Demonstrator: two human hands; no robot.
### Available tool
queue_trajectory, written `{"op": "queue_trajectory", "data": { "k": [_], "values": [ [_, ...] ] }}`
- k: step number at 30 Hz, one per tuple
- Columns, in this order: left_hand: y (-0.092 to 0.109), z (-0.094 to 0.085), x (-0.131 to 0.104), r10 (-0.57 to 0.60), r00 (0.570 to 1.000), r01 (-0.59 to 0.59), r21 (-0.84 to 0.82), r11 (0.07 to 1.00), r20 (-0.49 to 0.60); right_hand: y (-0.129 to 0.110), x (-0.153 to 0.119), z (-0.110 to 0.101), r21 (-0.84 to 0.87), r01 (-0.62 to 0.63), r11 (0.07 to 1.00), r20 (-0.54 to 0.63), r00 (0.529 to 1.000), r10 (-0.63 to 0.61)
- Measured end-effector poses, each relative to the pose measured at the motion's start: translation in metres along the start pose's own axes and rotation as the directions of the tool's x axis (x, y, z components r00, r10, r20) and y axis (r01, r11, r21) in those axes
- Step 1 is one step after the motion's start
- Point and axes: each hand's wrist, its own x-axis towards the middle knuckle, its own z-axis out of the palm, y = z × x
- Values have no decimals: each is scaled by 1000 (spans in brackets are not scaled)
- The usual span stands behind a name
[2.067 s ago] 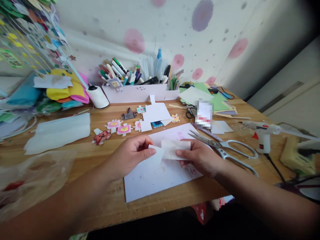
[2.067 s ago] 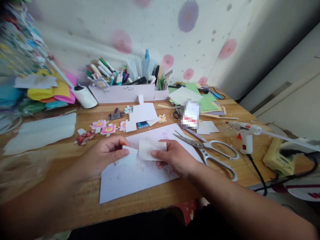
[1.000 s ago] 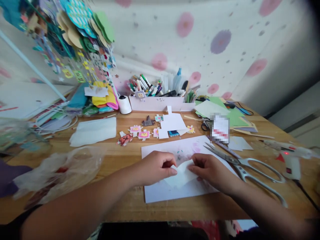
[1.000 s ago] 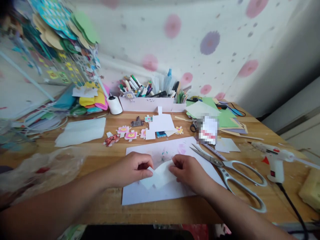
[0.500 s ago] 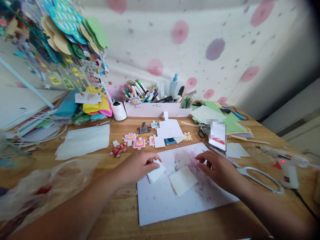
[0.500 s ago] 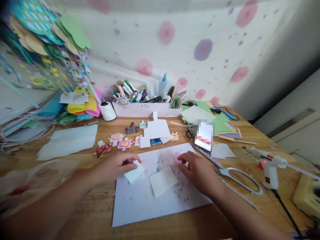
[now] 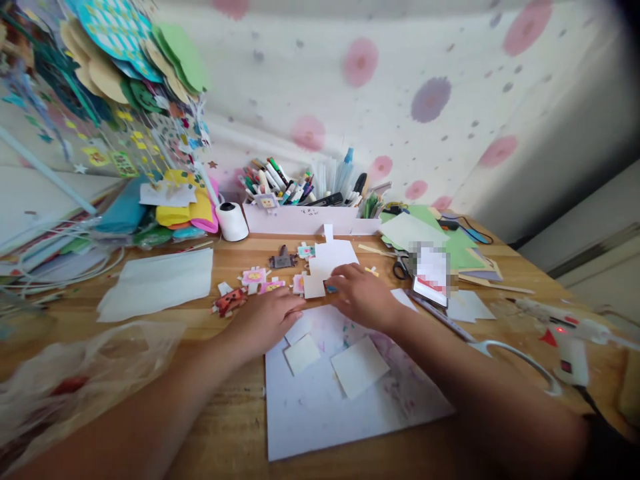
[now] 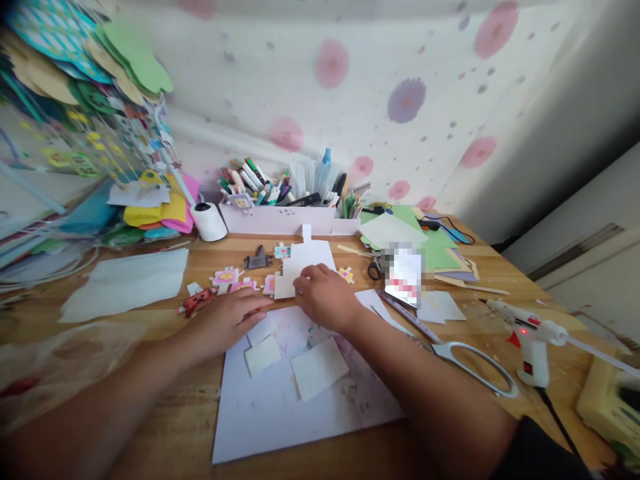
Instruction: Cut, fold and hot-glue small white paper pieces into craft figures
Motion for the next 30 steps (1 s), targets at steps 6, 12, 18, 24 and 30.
{"op": "queue_trajectory", "data": {
  "k": [6,12,18,24,30],
  "values": [
    [-1,-9,-2,-56,995,54,-24,998,-85,-23,30,30,-141,70,988,-54,995,-78],
    [3,-15,-4,-113,971,75,-177,981,-213,-11,22,14,-214,-3,977,-223,974,-46],
    [15,-10,-7,-322,939,71,-846,528,-122,-24,-5,-20,-190,30,981,-609,780,-142],
    [28,-12,-9,-350,934,-57,-998,34,-65,-65,-19,-27,-213,307,928,-710,603,-363],
    [11,-7,-3,-405,890,-66,-940,335,-207,-42,-21,-15,-158,282,946,-606,729,-318]
  ]
}}
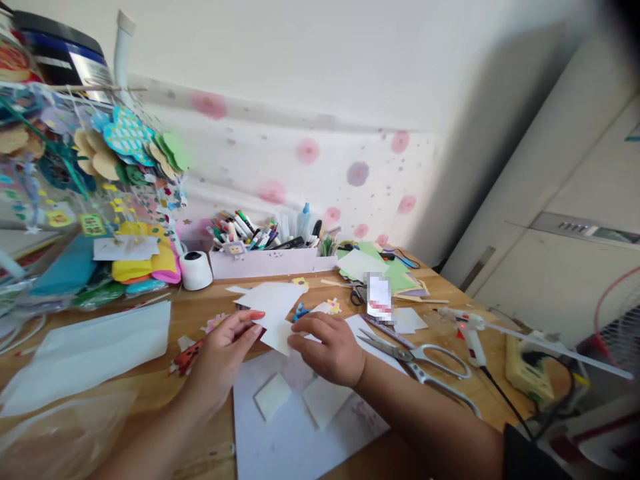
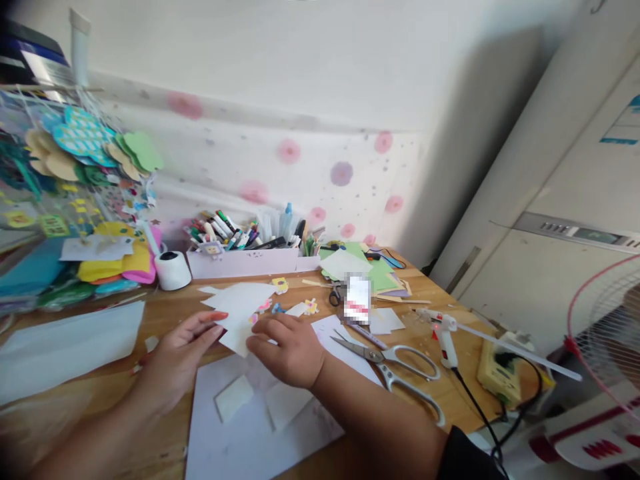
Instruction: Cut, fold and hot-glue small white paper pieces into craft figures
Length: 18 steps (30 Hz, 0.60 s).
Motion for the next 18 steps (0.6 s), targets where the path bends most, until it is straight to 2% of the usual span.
{"op": "queue_trajectory", "data": {
  "k": [3,6,8,11,13,18],
  "values": [
    [-4,-2,2,50,999,-49,119,992,-4,16,-10,7,35,-107,994,97,990,104],
    [-6,-1,2,70,997,-73,143,987,25,21,-11,12,76,-232,970,169,961,217],
    [-7,-2,2,91,996,-92,157,983,14,18,-7,14,85,-269,959,236,941,243],
    [-6,-4,4,127,992,-120,191,974,-25,9,2,15,78,-260,963,348,912,218],
    [-3,-4,2,140,989,-129,191,973,-45,4,6,18,52,-259,964,329,916,228],
    [8,3,-9,81,997,-79,126,989,-13,4,4,32,-91,-265,960,121,954,275]
  ]
}}
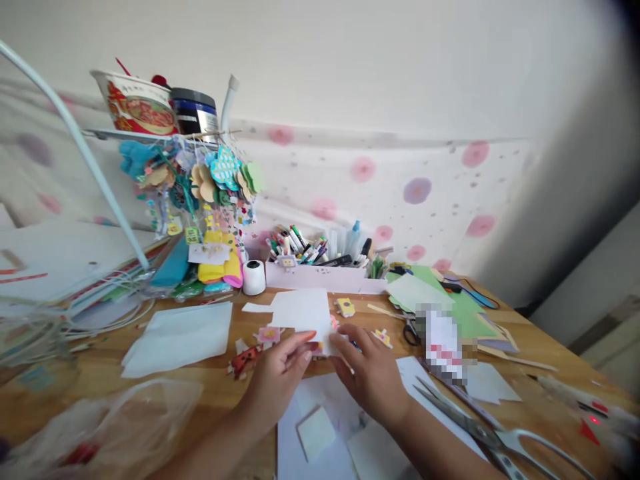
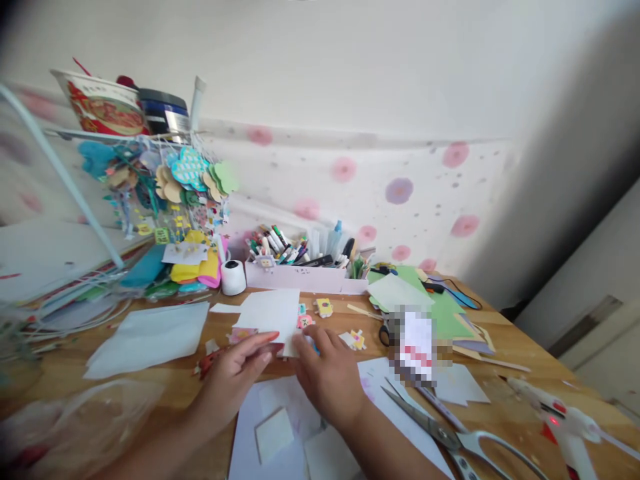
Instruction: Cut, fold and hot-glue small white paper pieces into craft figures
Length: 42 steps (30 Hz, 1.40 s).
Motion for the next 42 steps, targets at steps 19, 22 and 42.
{"op": "queue_trajectory", "data": {
  "k": [19,22,42],
  "values": [
    [10,8,-19,112,977,-85,-152,985,181,8,-9,0,61,-46,997,-216,975,58],
    [4,12,-16,-93,950,139,-135,981,298,7,-9,-4,44,-13,999,-227,974,22],
    [-4,22,-16,-406,914,367,-420,830,-4,-6,-18,-5,14,210,978,-48,977,-209]
  ]
}}
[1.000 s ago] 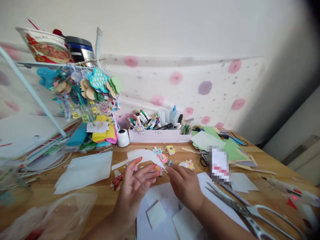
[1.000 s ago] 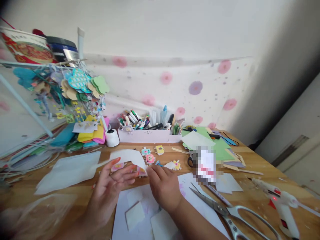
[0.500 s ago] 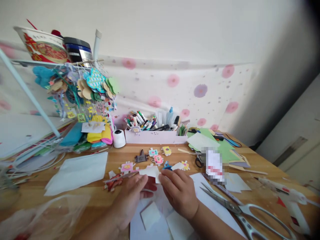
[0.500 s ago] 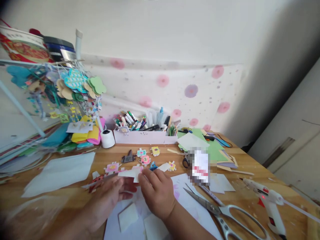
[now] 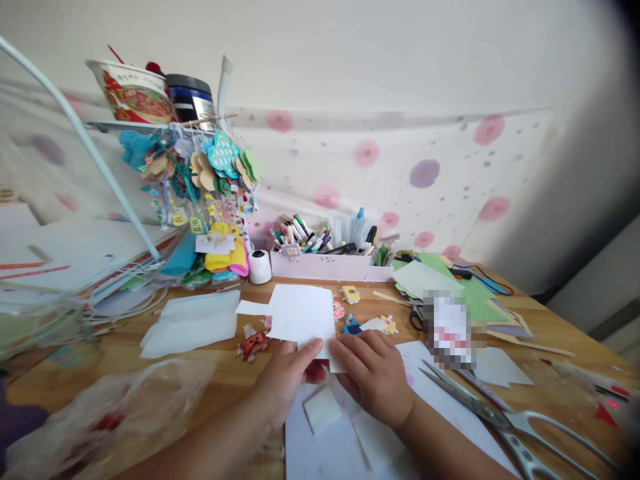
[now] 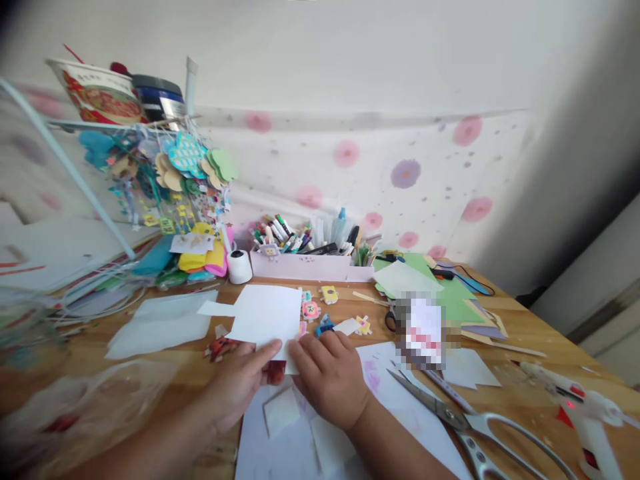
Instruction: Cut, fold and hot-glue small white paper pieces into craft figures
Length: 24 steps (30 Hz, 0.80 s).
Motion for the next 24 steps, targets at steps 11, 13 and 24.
{"op": "queue_trajectory", "data": {
  "k": [11,13,24],
  "values": [
    [-4,-5,6,39,993,-51,105,993,112,1,-1,3,30,30,999,-34,999,-29],
    [-3,-7,6,42,991,-54,92,994,129,4,-2,3,7,21,1000,-18,1000,-20],
    [28,-8,8,140,986,-161,292,943,90,63,-18,21,-298,-343,891,9,932,362]
  ]
}}
